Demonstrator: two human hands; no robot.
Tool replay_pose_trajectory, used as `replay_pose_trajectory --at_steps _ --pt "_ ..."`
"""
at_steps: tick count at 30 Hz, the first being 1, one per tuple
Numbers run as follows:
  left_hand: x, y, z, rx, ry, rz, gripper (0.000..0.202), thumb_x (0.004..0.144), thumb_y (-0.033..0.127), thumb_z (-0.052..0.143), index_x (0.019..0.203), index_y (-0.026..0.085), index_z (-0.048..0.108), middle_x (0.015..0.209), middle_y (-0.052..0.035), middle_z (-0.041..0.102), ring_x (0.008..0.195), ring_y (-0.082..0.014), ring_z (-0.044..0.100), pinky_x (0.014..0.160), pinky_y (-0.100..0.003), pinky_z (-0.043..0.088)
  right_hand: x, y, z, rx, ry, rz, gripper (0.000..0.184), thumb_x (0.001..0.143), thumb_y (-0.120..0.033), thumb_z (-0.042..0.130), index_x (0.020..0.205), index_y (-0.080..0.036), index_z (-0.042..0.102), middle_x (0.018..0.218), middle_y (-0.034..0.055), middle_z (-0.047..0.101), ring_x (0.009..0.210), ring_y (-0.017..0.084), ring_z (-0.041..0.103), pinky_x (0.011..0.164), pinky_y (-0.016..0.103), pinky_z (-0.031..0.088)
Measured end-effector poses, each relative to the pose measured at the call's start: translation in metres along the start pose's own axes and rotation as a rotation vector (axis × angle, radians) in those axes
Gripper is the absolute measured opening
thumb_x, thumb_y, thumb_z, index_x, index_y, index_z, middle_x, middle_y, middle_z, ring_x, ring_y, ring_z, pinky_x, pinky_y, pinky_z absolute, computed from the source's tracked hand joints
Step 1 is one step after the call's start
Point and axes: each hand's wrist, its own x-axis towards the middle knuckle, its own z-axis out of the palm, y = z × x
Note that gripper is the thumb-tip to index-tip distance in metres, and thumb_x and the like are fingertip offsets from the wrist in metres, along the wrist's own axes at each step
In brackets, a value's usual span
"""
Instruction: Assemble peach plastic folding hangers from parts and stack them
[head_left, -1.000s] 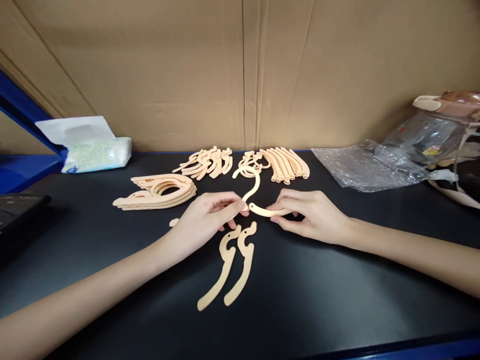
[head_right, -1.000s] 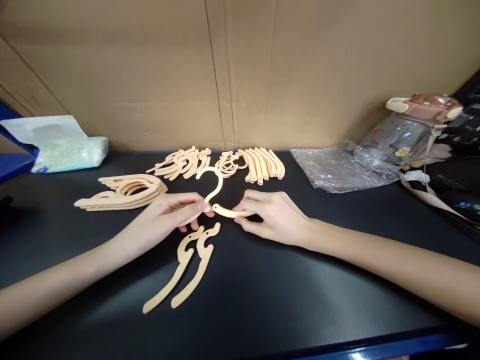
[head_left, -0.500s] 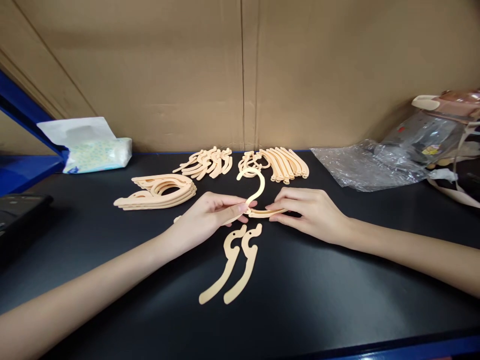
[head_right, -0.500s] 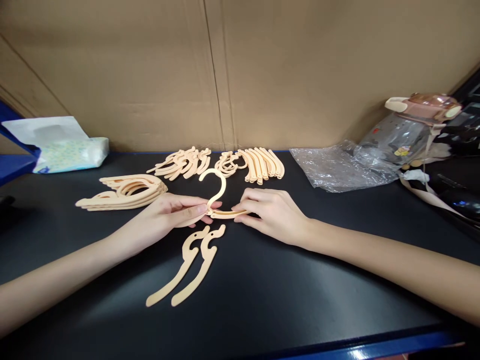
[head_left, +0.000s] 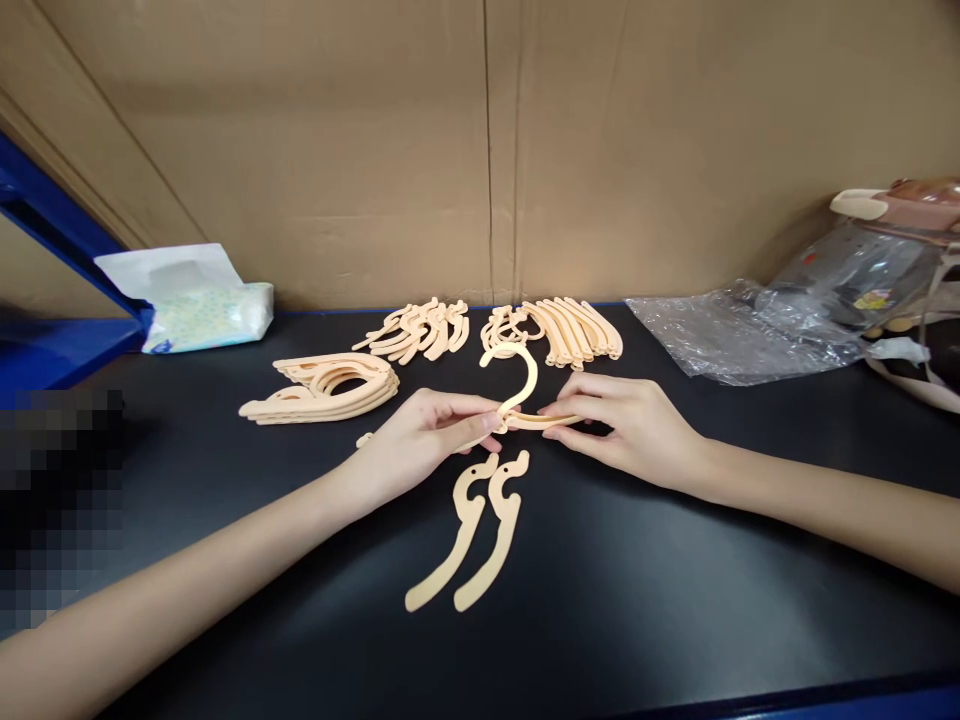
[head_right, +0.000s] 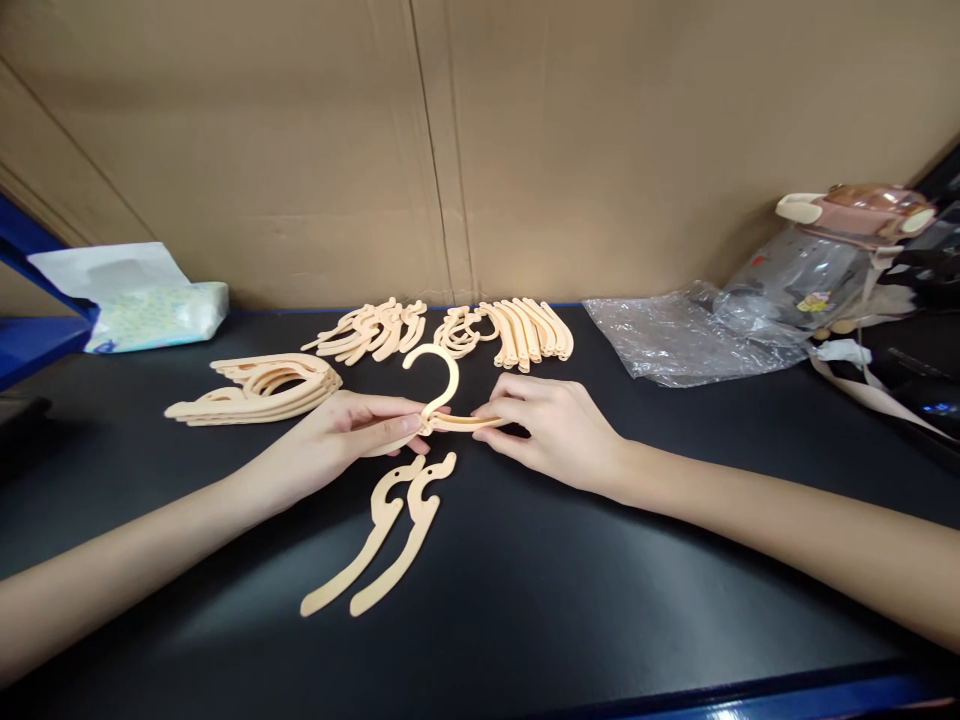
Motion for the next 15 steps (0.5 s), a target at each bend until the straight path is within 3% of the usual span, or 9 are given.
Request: replay_pose_trajectory --at_steps 4,10,15 --pt "0.0006 -0.0005 0.0004 -0.050 0.004 -0.005 0.025 0.087 0.037 0.060 0.095 0.018 0.074 0.078 -0.0011 0.075 0.079 -0.0174 0.070 0.075 -0.027 0.053 0.0004 -0.0013 -0.0004 0.015 -0.006 0.007 0.015 0.090 -0.024 0.060 0.097 -0.020 0.073 0.086 0.0011 0.068 0.071 0.011 0.062 0.065 0.021 0.047" --pt "-0.0003 -0.0006 0.0011 -0.112 0.007 -0.044 0.026 0.085 0.034 0.063 0.105 0.019 0.072 0.083 -0.0009 0.075 0.078 -0.0154 0.071 0.070 -0.024 0.053 0.0009 -0.0031 -0.0020 0.019 -0.021 0.008 0.016 0.090 -0.024 0.059 0.096 -0.020 0.073 0.083 0.0005 0.067 0.070 0.010 0.061 0.063 0.021 0.045" --pt "0.0001 -0.0011 0.0007 -0.115 -0.001 -0.005 0.025 0.086 0.035 0.064 0.103 0.020 0.071 0.088 -0.0008 0.074 0.079 -0.0151 0.071 0.071 -0.024 0.053 0.0004 -0.0029 -0.0024 0.004 -0.015 0.002 0.015 0.089 -0.022 0.060 0.096 -0.020 0.074 0.081 -0.0006 0.066 0.068 0.009 0.060 0.061 0.021 0.044"
